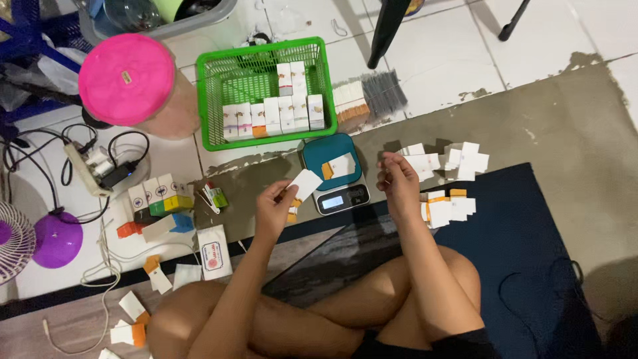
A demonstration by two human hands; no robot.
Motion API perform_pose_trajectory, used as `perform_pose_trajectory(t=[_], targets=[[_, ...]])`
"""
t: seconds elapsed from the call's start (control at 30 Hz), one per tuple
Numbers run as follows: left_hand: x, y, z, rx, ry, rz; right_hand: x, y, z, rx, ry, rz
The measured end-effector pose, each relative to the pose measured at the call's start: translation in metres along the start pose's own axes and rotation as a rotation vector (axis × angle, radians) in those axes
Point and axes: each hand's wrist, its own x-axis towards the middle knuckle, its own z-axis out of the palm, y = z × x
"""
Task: The person assembles small white cardboard boxes and inserts product vials or tubes into them, then uses a digital scale to weigh the packaged items.
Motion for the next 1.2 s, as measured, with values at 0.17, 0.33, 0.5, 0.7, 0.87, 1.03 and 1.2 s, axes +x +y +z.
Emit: perform_pose_trajectory(t=[0.17, 0.33, 0.5, 0.7, 0.87, 1.03, 1.2], targets=[[0.001, -0.008, 0.005, 0.032, -0.038, -0.030, 0.008, 0.013, 0.000, -0.008, -0.060, 0.033], [-0.009, 0.013, 0.005, 0.064, -0.077, -0.062, 0.006, 0.018, 0.001, -0.041, -0.100, 0.053], [-0.018, 0.022, 0.011, 0.085, -0.135, -0.061, -0.016, 0.011, 0.019, -0.258, -0.371, 0.051], [-0.018, 0.026, 0.015, 0.091, -0.205, -0.056, -0.014, 0.051, 0.018, -0.467, -0.572, -0.034], [-0.017, 0.010, 0.014, 0.143, -0.245, -0.005, -0.002, 0.071, 0.011, -0.443, -0.564, -0.031], [-0.011, 0.024, 0.004, 0.155, -0.190, 0.040, -0.001, 0.057, 0.010, -0.509, -0.381, -0.127], [0.015, 0.006, -0.025, 0.333, -0.001, -0.006, 0.040, 0.088, -0.017, -0.837, 0.052, -0.431]])
